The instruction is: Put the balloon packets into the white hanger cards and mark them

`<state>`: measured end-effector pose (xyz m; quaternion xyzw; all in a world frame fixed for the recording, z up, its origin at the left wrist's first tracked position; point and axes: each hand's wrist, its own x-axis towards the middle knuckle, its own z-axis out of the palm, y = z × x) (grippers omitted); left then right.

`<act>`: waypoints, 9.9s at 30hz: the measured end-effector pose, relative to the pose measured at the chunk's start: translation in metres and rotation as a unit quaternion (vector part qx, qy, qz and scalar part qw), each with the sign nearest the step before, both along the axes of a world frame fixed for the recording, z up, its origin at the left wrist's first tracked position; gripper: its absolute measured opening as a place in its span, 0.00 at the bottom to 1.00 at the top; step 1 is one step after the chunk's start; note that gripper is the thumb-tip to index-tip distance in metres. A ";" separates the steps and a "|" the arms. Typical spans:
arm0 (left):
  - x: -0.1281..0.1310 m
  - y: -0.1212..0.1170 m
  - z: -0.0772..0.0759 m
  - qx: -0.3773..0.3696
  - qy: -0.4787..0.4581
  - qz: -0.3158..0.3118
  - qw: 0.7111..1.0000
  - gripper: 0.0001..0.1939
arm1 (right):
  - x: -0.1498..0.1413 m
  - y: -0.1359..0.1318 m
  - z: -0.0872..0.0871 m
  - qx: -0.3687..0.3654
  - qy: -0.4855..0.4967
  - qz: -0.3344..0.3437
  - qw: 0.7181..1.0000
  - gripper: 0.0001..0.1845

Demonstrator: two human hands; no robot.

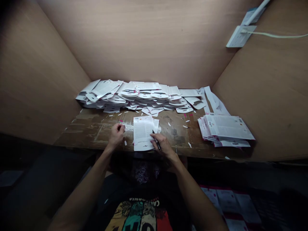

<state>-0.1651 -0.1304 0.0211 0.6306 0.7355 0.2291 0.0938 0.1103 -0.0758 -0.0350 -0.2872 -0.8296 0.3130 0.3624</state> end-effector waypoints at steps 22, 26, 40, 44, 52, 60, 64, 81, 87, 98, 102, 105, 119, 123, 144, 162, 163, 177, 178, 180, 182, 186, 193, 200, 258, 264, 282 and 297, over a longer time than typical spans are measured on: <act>0.021 0.002 -0.036 0.040 -0.084 -0.210 0.973 0.06 | -0.014 0.006 0.011 0.000 -0.053 -0.052 0.997 0.13; 0.018 -0.010 -0.029 0.012 -0.056 -0.234 0.971 0.07 | 0.000 0.000 0.012 0.042 -0.081 0.018 0.996 0.08; 0.033 -0.017 -0.043 0.043 -0.083 -0.184 0.978 0.02 | -0.005 -0.010 0.007 0.024 -0.198 -0.090 0.976 0.08; 0.039 -0.016 -0.041 0.039 -0.054 -0.183 0.981 0.11 | -0.025 -0.015 0.006 0.092 -0.206 -0.160 0.961 0.19; -0.039 0.063 0.001 0.146 0.072 -0.076 0.984 0.15 | -0.042 -0.021 -0.022 0.144 -0.241 -0.138 0.950 0.17; -0.090 0.198 0.066 0.107 0.295 -0.107 0.943 0.44 | -0.048 -0.023 -0.025 0.141 -0.247 -0.159 0.946 0.19; -0.081 0.233 0.079 0.007 0.350 -0.165 0.922 0.39 | -0.052 -0.022 -0.024 0.134 -0.252 -0.164 0.944 0.18; -0.083 -0.031 0.021 0.034 0.264 -0.087 0.960 0.29 | -0.045 -0.022 -0.020 0.142 -0.218 -0.163 0.952 0.16; -0.161 -0.110 -0.016 -0.075 0.215 -0.057 0.972 0.39 | -0.041 -0.022 -0.028 0.153 -0.219 -0.159 0.950 0.16; -0.107 -0.028 -0.006 -0.083 0.113 0.023 0.990 0.61 | -0.038 -0.026 -0.025 0.172 -0.211 -0.193 0.943 0.17; -0.094 -0.053 -0.026 -0.054 0.150 -0.035 0.987 0.58 | -0.034 -0.027 -0.027 0.170 -0.211 -0.210 0.939 0.17; -0.112 -0.062 -0.030 -0.047 0.145 -0.078 0.985 0.57 | -0.031 -0.029 -0.025 0.162 -0.208 -0.219 0.940 0.18; -0.098 -0.043 -0.012 -0.090 0.131 -0.138 0.978 0.56 | -0.051 -0.032 -0.015 0.185 -0.227 -0.178 0.939 0.18; -0.085 -0.055 -0.023 -0.029 0.106 -0.208 0.972 0.41 | -0.045 -0.023 -0.008 0.160 -0.243 -0.219 0.931 0.19; -0.054 0.014 0.002 -0.177 0.053 -0.189 0.964 0.14 | -0.062 -0.059 0.002 0.176 -0.193 0.074 0.962 0.17; -0.044 0.013 0.002 -0.219 0.118 -0.139 0.958 0.16 | -0.064 -0.052 0.001 0.157 -0.172 0.099 0.967 0.15; -0.044 0.013 0.001 -0.219 0.117 -0.137 0.959 0.16 | -0.064 -0.051 0.002 0.156 -0.171 0.100 0.968 0.15; -0.048 0.014 0.000 -0.212 0.063 -0.131 0.966 0.20 | -0.064 -0.049 0.001 0.148 -0.156 0.098 0.972 0.14; -0.048 0.014 0.000 -0.213 0.059 -0.131 0.966 0.20 | -0.064 -0.049 0.002 0.148 -0.156 0.098 0.972 0.14; -0.048 0.013 0.002 -0.219 0.049 -0.139 0.965 0.18 | -0.064 -0.049 0.002 0.148 -0.156 0.098 0.972 0.14; -0.048 0.011 0.004 -0.222 0.044 -0.144 0.963 0.15 | -0.065 -0.049 0.003 0.146 -0.159 0.096 0.972 0.14; -0.041 0.006 0.010 -0.223 0.059 -0.127 0.965 0.15 | -0.068 -0.049 0.007 0.145 -0.173 0.096 0.969 0.16; -0.001 -0.004 0.015 -0.229 0.153 -0.092 0.957 0.10 | -0.067 -0.049 0.008 0.137 -0.189 0.104 0.967 0.16; 0.030 -0.014 0.006 -0.208 0.212 -0.045 0.954 0.13 | -0.064 -0.046 0.004 0.134 -0.197 0.117 0.964 0.20; -0.062 -0.128 -0.010 0.010 -0.004 -0.201 0.980 0.26 | -0.104 -0.052 0.031 0.190 -0.267 0.190 0.925 0.20; -0.066 -0.116 -0.038 0.038 0.025 -0.178 0.983 0.10 | -0.114 -0.040 0.019 0.178 -0.267 0.159 0.934 0.08; -0.030 -0.076 -0.027 0.272 0.081 -0.211 0.935 0.27 | -0.010 0.037 0.024 -0.058 -0.119 -0.268 0.954 0.23; 0.015 0.035 -0.027 -0.045 -0.163 0.097 0.981 0.41 | -0.071 0.048 0.033 -0.172 -0.134 -0.317 0.923 0.25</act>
